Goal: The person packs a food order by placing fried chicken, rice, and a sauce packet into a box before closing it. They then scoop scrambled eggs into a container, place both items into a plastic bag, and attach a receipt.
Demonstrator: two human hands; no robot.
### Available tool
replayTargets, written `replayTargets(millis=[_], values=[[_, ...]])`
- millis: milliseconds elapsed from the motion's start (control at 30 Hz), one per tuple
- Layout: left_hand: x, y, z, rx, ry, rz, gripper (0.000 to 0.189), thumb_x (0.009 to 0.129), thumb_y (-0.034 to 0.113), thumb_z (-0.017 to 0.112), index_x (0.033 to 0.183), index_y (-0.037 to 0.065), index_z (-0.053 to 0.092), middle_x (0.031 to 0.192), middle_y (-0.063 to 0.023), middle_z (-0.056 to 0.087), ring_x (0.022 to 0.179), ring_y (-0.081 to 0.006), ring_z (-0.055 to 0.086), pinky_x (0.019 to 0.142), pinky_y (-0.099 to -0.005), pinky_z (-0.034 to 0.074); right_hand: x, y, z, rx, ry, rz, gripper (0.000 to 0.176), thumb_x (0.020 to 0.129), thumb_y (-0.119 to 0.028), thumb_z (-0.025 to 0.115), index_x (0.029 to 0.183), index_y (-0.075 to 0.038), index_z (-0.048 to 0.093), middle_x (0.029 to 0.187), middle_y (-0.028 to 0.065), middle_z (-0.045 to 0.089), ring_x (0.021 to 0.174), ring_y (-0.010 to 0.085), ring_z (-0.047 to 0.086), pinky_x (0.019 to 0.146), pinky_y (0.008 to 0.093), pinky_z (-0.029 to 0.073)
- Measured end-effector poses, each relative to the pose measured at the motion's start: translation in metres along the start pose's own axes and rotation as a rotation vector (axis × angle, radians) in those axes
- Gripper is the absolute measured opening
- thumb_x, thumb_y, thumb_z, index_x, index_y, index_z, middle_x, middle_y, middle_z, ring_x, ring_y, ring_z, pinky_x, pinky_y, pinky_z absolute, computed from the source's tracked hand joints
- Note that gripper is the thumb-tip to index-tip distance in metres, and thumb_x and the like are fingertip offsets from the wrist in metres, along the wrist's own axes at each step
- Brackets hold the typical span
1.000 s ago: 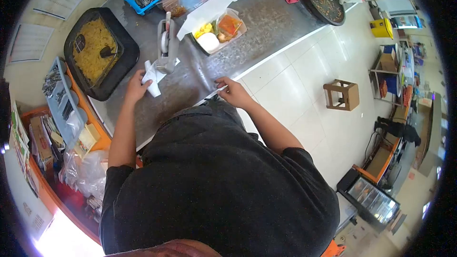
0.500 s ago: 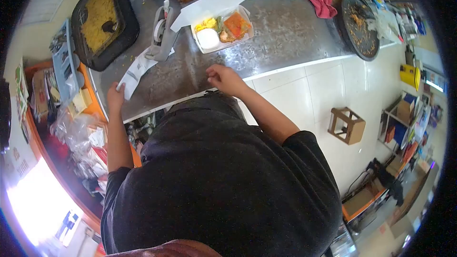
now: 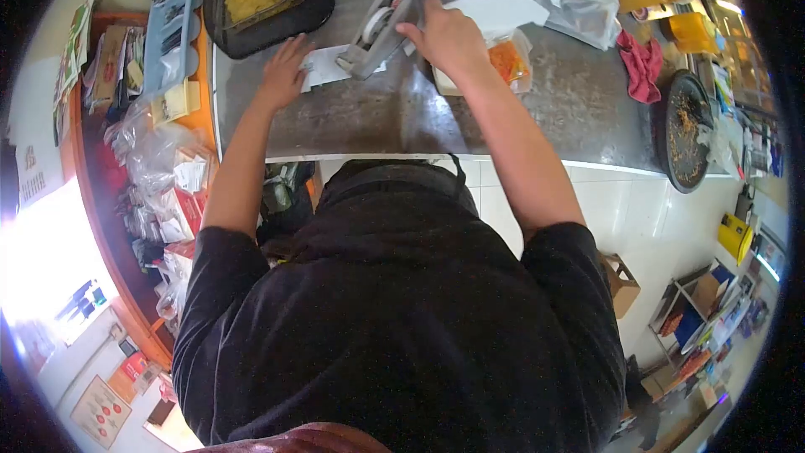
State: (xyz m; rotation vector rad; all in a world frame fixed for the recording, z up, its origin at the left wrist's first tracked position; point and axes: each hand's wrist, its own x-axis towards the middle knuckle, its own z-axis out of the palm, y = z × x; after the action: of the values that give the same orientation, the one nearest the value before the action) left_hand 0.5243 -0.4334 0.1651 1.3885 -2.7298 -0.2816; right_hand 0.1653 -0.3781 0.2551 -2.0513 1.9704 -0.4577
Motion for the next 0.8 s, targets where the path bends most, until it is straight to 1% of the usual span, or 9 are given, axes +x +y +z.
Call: replayTargets(millis=[133,267,333,400,500,600,633,733,800], values=[[-0.023,-0.006,0.023,-0.034,-0.088,-0.015,0.058,0.09,0.025,0.063,0.145,0.017,0.047,0.149,-0.0129,0.045,0.136,-0.0376,0.042,0.111,-0.0524,0.034,-0.051,-0.017,-0.005,0.047,-0.148,-0.087,0.036,0.094,-0.037,0.062,0.096,-0.001,0.056,0.074,0.0239,0.067,0.072,0.0433,0.067,0.064,0.0515,0.054],[-0.048,0.0,0.023,-0.187,-0.087,-0.207,0.062,0.086,0.03,0.068,0.143,0.017,0.049,0.139,-0.0138,0.052,0.128,-0.0376,0.047,0.105,-0.0522,0.038,-0.129,-0.033,-0.012,-0.018,-0.273,-0.103,0.008,0.085,-0.01,0.058,0.09,-0.005,0.058,0.084,0.0176,0.067,0.078,0.0403,0.067,0.067,0.0505,0.053],[-0.059,0.006,0.023,-0.154,-0.031,-0.22,0.064,0.083,0.031,0.071,0.142,0.016,0.05,0.133,-0.0153,0.054,0.122,-0.0379,0.05,0.102,-0.0515,0.039,-0.165,-0.028,-0.018,-0.044,-0.196,-0.106,0.005,0.083,-0.005,0.055,0.087,-0.004,0.058,0.093,0.0157,0.067,0.085,0.0372,0.066,0.073,0.0467,0.053],[-0.065,0.016,0.024,-0.219,0.208,-0.172,0.065,0.081,0.03,0.072,0.141,0.015,0.051,0.133,-0.017,0.054,0.123,-0.0384,0.05,0.102,-0.0511,0.039,-0.198,-0.011,-0.02,-0.066,-0.002,-0.203,0.005,0.082,-0.003,0.055,0.085,-0.003,0.058,0.097,0.0145,0.066,0.089,0.0347,0.064,0.077,0.0442,0.051],[-0.052,0.037,0.019,-0.534,0.32,0.089,0.066,0.08,0.032,0.077,0.138,0.012,0.053,0.138,-0.0176,0.051,0.127,-0.0391,0.047,0.107,-0.0506,0.035,-0.24,0.005,-0.017,0.059,0.103,0.011,0.012,0.078,0.007,0.057,0.077,-0.003,0.051,0.099,0.0153,0.068,0.09,0.0328,0.063,0.081,0.039,0.051],[-0.026,0.092,-0.024,-0.567,0.154,0.506,0.076,0.073,0.041,0.081,0.138,0.013,0.053,0.142,-0.0161,0.048,0.131,-0.0376,0.045,0.11,-0.0517,0.034,-0.267,0.002,0.01,0.419,0.287,0.474,0.025,0.086,0.012,0.06,0.077,-0.003,0.043,0.1,0.011,0.07,0.099,0.0211,0.065,0.093,0.0328,0.048],[-0.022,0.105,-0.029,-0.563,0.128,0.636,0.078,0.071,0.044,0.082,0.137,0.013,0.053,0.143,-0.0157,0.048,0.132,-0.0372,0.045,0.11,-0.0524,0.034,-0.267,-0.003,0.014,0.392,0.323,0.497,0.022,0.085,0.01,0.063,0.081,-0.003,0.045,0.099,0.0111,0.07,0.099,0.021,0.065,0.094,0.0334,0.047],[-0.014,0.119,-0.037,-0.486,0.112,0.68,0.081,0.071,0.049,0.081,0.137,0.013,0.053,0.142,-0.0164,0.048,0.13,-0.0379,0.046,0.11,-0.0543,0.033,-0.257,-0.019,0.023,0.362,0.464,0.487,0.021,0.084,0.006,0.07,0.097,-0.002,0.055,0.099,0.0114,0.07,0.098,0.0209,0.065,0.097,0.0335,0.046],[-0.011,0.097,-0.024,-0.465,0.187,0.458,0.07,0.08,0.045,0.075,0.135,0.008,0.053,0.14,-0.0185,0.048,0.129,-0.0395,0.046,0.109,-0.0548,0.032,-0.265,-0.02,0.03,0.318,0.452,0.546,0.021,0.085,0.003,0.069,0.104,-0.002,0.062,0.101,0.0095,0.07,0.1,0.0206,0.065,0.096,0.0329,0.047]])
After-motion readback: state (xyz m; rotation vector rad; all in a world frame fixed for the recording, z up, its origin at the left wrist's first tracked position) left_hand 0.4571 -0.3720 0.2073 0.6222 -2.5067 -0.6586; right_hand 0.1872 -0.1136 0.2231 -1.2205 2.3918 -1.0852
